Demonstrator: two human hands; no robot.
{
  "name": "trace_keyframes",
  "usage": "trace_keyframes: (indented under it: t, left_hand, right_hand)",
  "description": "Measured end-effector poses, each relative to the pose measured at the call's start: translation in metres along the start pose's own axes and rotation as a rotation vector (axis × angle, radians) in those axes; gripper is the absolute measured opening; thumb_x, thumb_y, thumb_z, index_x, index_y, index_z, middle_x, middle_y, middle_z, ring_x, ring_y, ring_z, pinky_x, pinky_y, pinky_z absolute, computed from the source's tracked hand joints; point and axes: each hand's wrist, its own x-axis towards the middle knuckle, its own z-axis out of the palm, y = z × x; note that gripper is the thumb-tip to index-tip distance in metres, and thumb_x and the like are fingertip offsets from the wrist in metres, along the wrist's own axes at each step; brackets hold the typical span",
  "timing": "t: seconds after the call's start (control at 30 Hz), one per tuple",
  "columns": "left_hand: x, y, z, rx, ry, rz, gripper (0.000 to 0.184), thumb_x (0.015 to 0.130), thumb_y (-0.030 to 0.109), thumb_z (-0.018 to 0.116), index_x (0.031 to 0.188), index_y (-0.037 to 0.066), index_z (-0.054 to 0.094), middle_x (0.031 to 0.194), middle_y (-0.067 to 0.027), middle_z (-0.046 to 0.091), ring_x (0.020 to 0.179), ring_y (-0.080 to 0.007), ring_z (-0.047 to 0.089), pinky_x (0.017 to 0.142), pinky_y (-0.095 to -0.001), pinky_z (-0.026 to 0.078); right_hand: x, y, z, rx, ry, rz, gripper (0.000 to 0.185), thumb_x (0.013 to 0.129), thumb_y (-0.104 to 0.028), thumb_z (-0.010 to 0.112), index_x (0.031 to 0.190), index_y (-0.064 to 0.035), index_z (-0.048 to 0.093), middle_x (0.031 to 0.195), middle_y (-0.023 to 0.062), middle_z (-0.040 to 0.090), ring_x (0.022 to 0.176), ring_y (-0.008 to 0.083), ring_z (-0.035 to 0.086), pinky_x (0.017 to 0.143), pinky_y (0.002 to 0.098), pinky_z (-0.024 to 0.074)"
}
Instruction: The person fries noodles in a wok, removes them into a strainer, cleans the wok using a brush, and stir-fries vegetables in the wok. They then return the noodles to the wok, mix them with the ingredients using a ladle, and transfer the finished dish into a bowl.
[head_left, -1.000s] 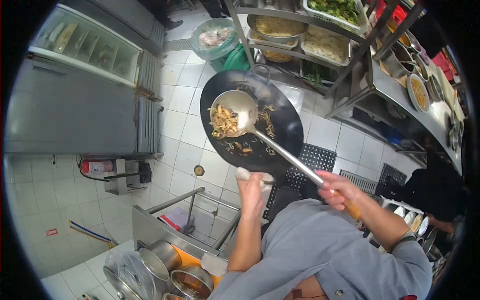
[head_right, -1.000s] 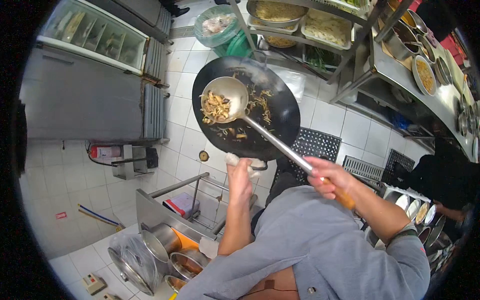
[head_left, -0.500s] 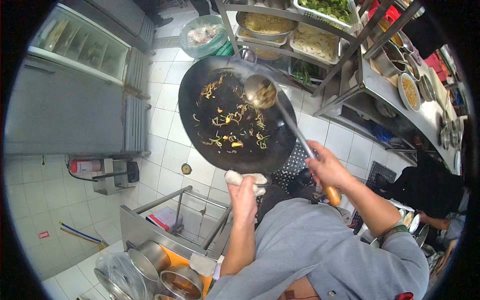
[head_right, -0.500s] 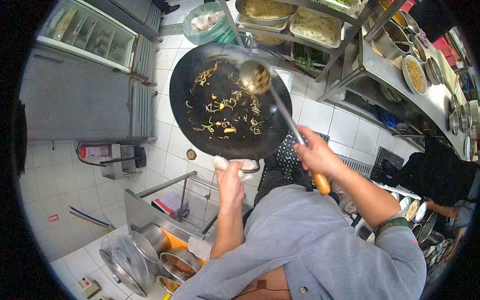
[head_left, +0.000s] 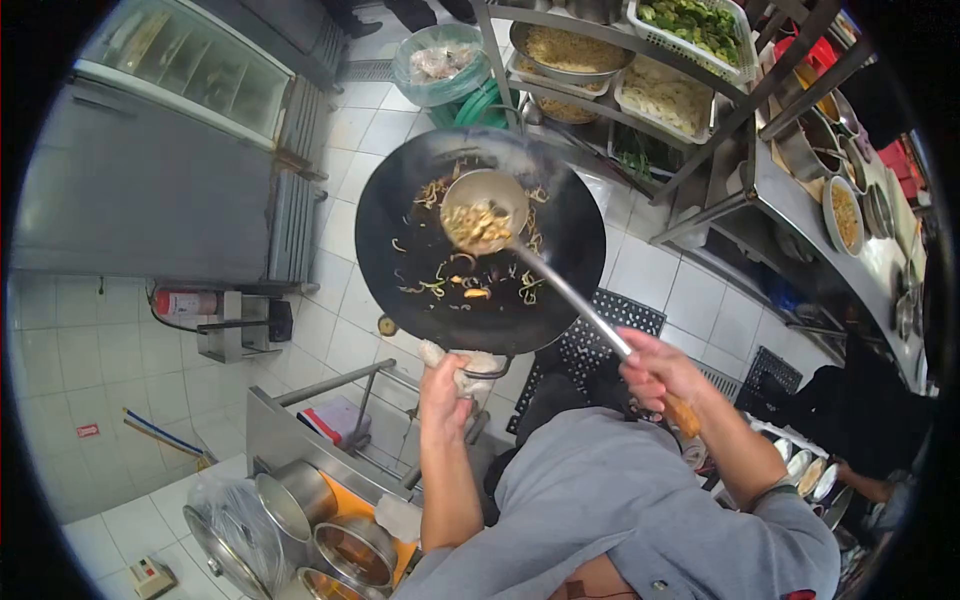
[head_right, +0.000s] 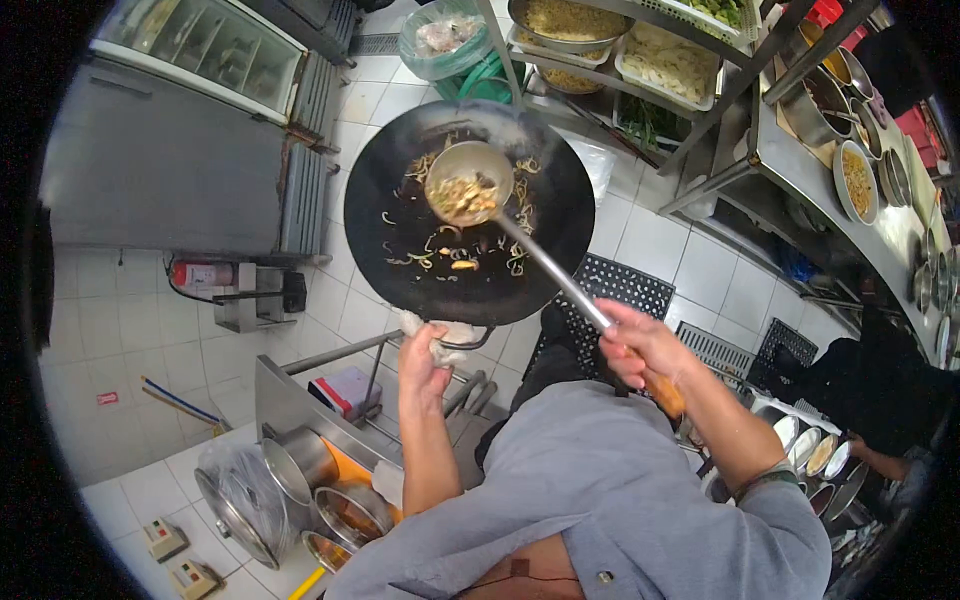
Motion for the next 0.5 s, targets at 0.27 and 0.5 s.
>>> trace_keyframes:
  t: [0.27,0.5]
  left_hand:
    - [-0.013,-0.025,0.054,0.087,-0.018,0.334,0.039,0.08,-0.005,0.058,0.119,-0.002,0.054,0.102,-0.0074,0.064,0.086,-0.0168,0.065,0.079,-0.0316,0.056]
    - [0.038,-0.038,0.054,0.221,0.154,0.382,0.038,0.084,-0.005,0.056,0.121,-0.001,0.046,0.099,-0.0106,0.062,0.083,-0.0185,0.065,0.074,-0.0341,0.058]
  right_hand:
    - [-0.021,-0.055,0.061,-1.052,0.408,0.027,0.064,0.101,-0.011,0.054,0.16,-0.0108,0.027,0.068,-0.0017,0.047,0.05,0.0084,0.045,0.042,0.0272,0.0443]
    - [-0.004,-0.027,0.033,0.381,-0.256,0.307,0.06,0.103,-0.011,0.054,0.159,-0.0191,0.032,0.076,-0.0016,0.046,0.049,0.0042,0.04,0.038,0.0249,0.0411]
